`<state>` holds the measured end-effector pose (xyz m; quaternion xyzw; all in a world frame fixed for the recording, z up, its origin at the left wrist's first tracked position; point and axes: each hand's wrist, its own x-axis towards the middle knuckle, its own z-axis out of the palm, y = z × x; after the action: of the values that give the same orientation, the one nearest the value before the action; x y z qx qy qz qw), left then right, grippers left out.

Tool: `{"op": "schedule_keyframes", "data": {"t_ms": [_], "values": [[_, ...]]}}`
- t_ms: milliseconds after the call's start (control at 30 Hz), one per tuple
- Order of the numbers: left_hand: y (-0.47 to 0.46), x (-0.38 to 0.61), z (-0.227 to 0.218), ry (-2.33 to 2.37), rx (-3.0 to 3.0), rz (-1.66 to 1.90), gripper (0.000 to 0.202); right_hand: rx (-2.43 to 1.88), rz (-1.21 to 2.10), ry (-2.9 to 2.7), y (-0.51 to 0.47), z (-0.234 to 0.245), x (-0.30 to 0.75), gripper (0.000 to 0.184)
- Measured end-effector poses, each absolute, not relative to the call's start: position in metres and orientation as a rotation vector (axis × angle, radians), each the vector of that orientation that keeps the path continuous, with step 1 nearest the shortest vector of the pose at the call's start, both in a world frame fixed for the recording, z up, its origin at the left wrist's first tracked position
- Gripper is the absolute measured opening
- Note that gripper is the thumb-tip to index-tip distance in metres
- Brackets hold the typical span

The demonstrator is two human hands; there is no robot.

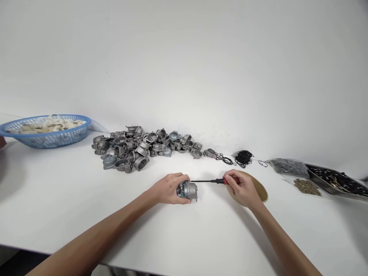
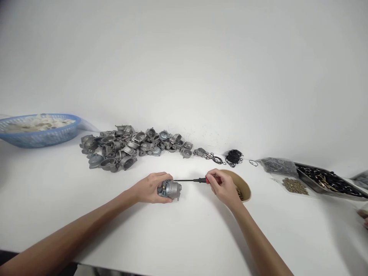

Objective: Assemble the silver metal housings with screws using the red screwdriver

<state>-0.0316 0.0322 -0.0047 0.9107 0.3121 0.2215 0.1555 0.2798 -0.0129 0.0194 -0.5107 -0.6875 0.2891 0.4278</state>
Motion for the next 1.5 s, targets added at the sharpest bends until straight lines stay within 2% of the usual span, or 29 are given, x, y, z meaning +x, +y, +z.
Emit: {"op": "schedule_keyframes", "data": {"t_ms": [67,267,400,533,600,933,1200,1267,1500], "values": [[0.031,-0.032,-0.005,0.912,2.596,0.649,0.058,-1.273,0.702,-1.742,-0.013,0.019,0.28,0.033],[0.029,-0.032,-0.005,0.967,2.532,0.641,0.056,-1.191,0.623,-1.768,-0.012,0.021,0.28,0.025],[0.028,-0.032,-0.005,0.969,2.525,0.651,0.055,-1.267,0.663,-1.73,-0.012,0.021,0.28,0.035],[0.029,-0.032,-0.005,0.955,2.603,0.679,0.053,-1.037,0.613,-1.836,-0.014,0.023,0.283,0.025],[0.029,-0.032,-0.007,0.933,2.673,0.71,0.05,-1.057,0.627,-1.793,-0.015,0.025,0.283,0.023],[0.032,-0.036,-0.005,0.964,2.951,0.979,0.042,-1.191,0.853,-1.631,-0.013,0.019,0.279,0.042],[0.036,-0.05,0.021,0.79,2.73,0.92,0.054,-1.076,0.369,-1.811,-0.024,0.02,0.271,0.018],[0.035,-0.049,0.02,0.807,2.793,0.908,0.051,-1.082,0.449,-1.763,-0.024,0.022,0.271,0.018],[0.04,-0.049,0.006,0.812,3.245,1.04,0.04,-1.116,1.126,-1.466,-0.025,0.028,0.268,0.03]]}}
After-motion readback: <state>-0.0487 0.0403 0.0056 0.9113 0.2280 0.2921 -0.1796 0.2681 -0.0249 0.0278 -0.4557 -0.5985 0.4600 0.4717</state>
